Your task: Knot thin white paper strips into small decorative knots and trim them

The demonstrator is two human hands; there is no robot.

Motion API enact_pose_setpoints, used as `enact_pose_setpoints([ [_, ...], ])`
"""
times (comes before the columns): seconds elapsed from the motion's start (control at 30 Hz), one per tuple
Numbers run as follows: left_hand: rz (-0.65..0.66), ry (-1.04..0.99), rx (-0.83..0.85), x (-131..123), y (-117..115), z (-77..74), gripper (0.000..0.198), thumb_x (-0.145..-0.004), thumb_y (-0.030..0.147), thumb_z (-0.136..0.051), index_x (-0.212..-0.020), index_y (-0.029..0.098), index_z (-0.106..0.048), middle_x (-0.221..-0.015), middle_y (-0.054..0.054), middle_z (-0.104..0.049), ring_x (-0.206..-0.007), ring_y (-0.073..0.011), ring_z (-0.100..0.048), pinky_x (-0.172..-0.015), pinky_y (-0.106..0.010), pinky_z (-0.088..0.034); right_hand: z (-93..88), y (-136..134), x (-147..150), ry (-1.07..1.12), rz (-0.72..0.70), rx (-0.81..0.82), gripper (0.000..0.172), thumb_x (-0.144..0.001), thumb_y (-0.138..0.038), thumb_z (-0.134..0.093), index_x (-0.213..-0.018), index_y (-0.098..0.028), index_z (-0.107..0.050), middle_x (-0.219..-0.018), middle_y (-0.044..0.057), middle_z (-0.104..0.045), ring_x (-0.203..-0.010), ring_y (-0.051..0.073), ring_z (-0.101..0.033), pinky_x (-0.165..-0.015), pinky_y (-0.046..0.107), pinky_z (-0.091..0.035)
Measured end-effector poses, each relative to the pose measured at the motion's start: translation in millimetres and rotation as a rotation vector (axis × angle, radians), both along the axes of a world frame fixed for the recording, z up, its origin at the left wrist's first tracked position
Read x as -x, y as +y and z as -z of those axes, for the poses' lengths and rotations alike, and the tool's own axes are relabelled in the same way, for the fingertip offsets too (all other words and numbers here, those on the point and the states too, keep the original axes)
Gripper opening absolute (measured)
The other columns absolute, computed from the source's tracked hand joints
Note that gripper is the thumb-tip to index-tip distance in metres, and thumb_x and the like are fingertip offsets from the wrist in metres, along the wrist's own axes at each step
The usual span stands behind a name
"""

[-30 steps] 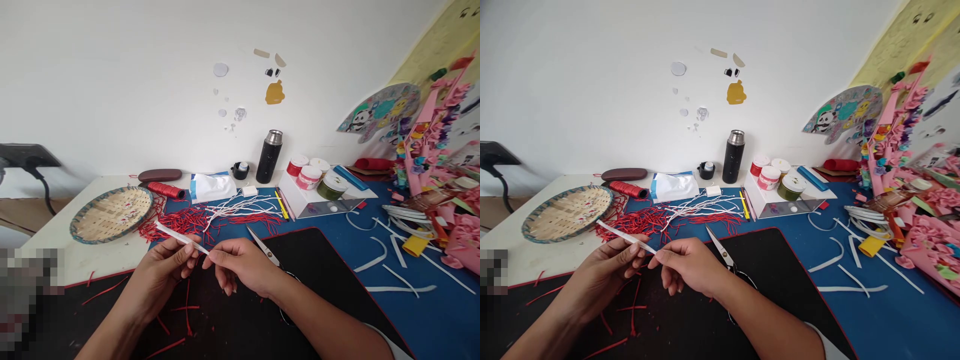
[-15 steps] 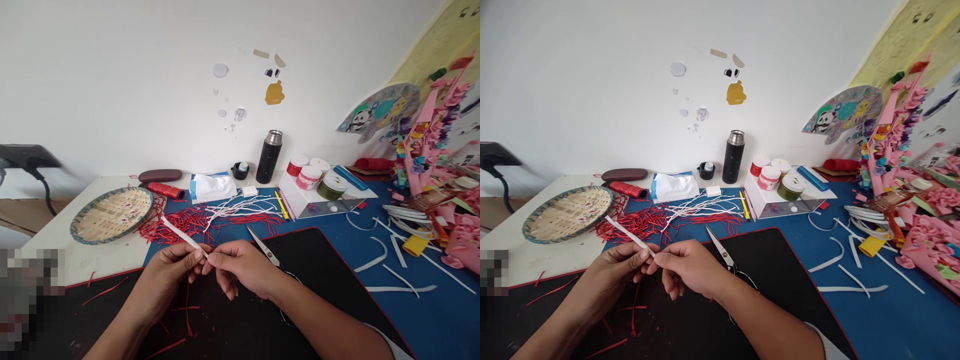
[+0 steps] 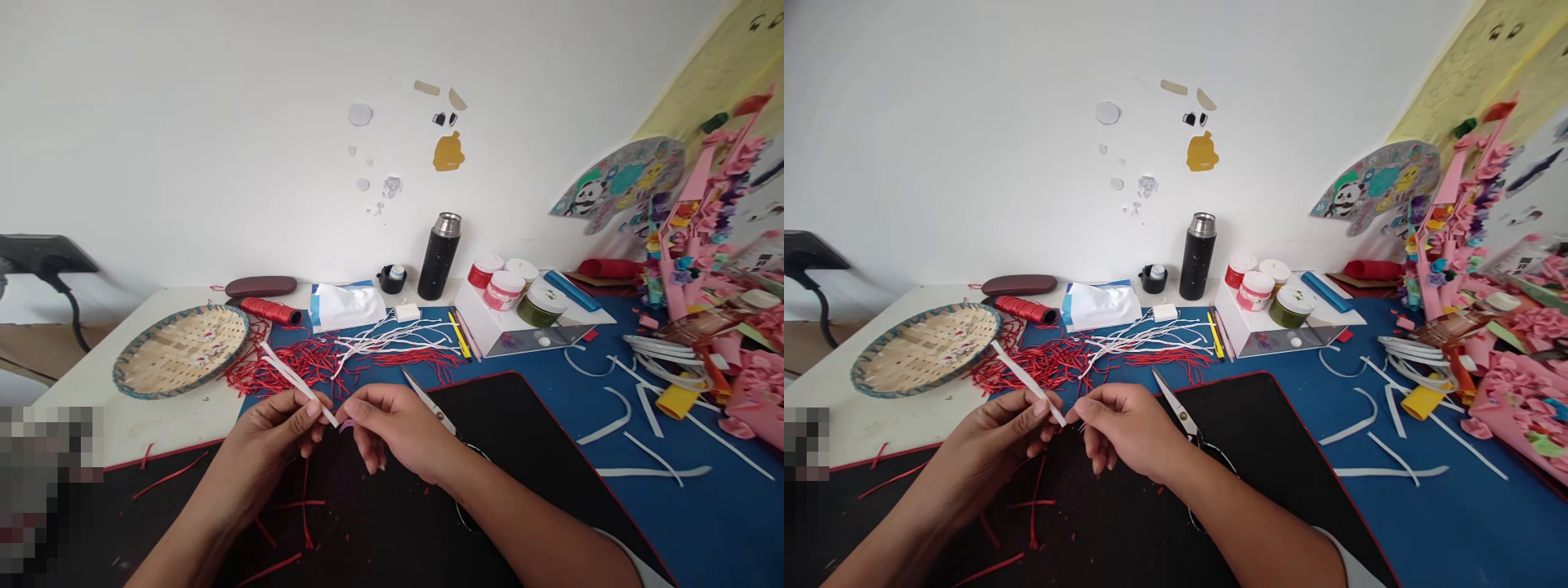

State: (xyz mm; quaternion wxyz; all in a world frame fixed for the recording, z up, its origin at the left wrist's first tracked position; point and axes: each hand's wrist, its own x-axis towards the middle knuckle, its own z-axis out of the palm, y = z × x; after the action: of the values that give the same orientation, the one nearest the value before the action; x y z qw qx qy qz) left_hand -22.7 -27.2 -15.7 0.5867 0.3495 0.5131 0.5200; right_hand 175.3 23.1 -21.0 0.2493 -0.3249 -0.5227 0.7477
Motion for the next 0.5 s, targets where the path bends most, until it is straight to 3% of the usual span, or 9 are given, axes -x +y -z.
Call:
enact_pose_setpoints([
  [0.17,0.109,0.035,0.017,-2.2,-1.5,-4.6,0.045,-0.067,0.06,-0.096,-0.073,0.017,-0.083,-0.064,-0.005,-0.069,-0.058,-0.0138,-0.055,-0.051,-0.022,-0.043,-2.7,1.1,-0.4,0.017,0.079,-0.035,0.042,-0.094,-0.059,-0.07,-0.095,-0.017,-0.068,-0.058,-0.006,-0.06,-0.043,0.009,-0.055,-0.043,0.02,-0.038],
  [0.5,0.365,-0.053,0.104,-5.9,-3.6,-3.7,0.042,-0.079,0.056,-0.09,-0.072,0.015,-0.079,-0.068,-0.006,-0.071,-0.056,-0.0136,-0.061,-0.051,-0.022,-0.046,-1.5,0.3,-0.1,0.028,0.03,-0.011,0.042,-0.089,-0.056,-0.079,-0.103,-0.018,-0.068,-0.061,-0.006,-0.063,-0.045,0.009,-0.057,-0.043,0.02,-0.04],
])
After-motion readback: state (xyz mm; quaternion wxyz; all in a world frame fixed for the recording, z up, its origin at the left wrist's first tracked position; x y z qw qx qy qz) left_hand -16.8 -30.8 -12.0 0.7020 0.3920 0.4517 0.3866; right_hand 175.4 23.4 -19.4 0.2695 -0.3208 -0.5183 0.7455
